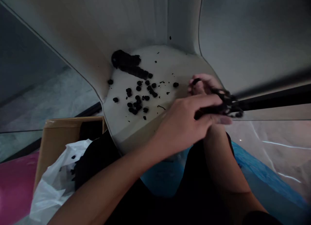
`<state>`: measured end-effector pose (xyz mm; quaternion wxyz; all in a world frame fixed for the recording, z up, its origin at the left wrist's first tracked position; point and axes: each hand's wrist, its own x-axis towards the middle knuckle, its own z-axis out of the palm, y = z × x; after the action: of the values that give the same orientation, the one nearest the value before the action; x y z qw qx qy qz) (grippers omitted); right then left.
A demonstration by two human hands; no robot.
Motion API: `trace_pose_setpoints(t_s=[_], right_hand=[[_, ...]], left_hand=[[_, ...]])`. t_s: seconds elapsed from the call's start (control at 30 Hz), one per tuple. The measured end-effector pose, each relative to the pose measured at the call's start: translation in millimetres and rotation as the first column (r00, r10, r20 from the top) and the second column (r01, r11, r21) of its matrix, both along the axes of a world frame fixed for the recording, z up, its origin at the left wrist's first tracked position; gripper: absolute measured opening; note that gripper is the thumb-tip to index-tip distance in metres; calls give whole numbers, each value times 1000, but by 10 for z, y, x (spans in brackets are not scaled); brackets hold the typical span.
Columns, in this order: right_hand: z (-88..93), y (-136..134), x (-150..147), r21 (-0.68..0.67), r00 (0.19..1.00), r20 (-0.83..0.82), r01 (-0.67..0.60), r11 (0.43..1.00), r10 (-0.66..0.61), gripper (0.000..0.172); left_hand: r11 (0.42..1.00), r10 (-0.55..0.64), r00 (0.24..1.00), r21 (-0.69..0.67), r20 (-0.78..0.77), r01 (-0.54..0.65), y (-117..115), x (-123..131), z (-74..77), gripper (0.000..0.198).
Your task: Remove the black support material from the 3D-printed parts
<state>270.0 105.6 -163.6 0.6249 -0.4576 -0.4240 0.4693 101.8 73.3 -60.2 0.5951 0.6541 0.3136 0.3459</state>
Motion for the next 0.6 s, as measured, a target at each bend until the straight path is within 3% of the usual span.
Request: trace_pose_setpoints(t_s=[0.1, 0.2, 0.3, 0.4, 0.5, 0.6], right_hand=[[-231, 88, -125, 116, 982, 185, -64, 991, 42, 25], [-318, 172, -182, 169, 968, 240, -115, 979, 72, 31], [-251, 198, -282, 144, 928, 346, -199, 969, 138, 22], [-108, 156, -415, 34, 873, 413, -300, 953, 260, 20], [11, 81, -447, 18, 923, 324, -227, 974, 209, 7], [66, 14, -284, 61, 973, 228, -58, 996, 43, 13]], left_hand=[[997, 8, 998, 73, -61, -3, -122, 62, -22, 15], [999, 28, 994, 32, -109, -25, -163, 49, 4, 18], [991, -53, 991, -125, -127, 37, -109, 4, 42, 11], [933, -85, 995, -356, -54, 60, -37, -22, 62, 15], [857, 31, 999, -516, 12, -21, 19, -30, 61, 8], [815, 181, 983, -554, -33, -169, 87, -58, 22, 13]])
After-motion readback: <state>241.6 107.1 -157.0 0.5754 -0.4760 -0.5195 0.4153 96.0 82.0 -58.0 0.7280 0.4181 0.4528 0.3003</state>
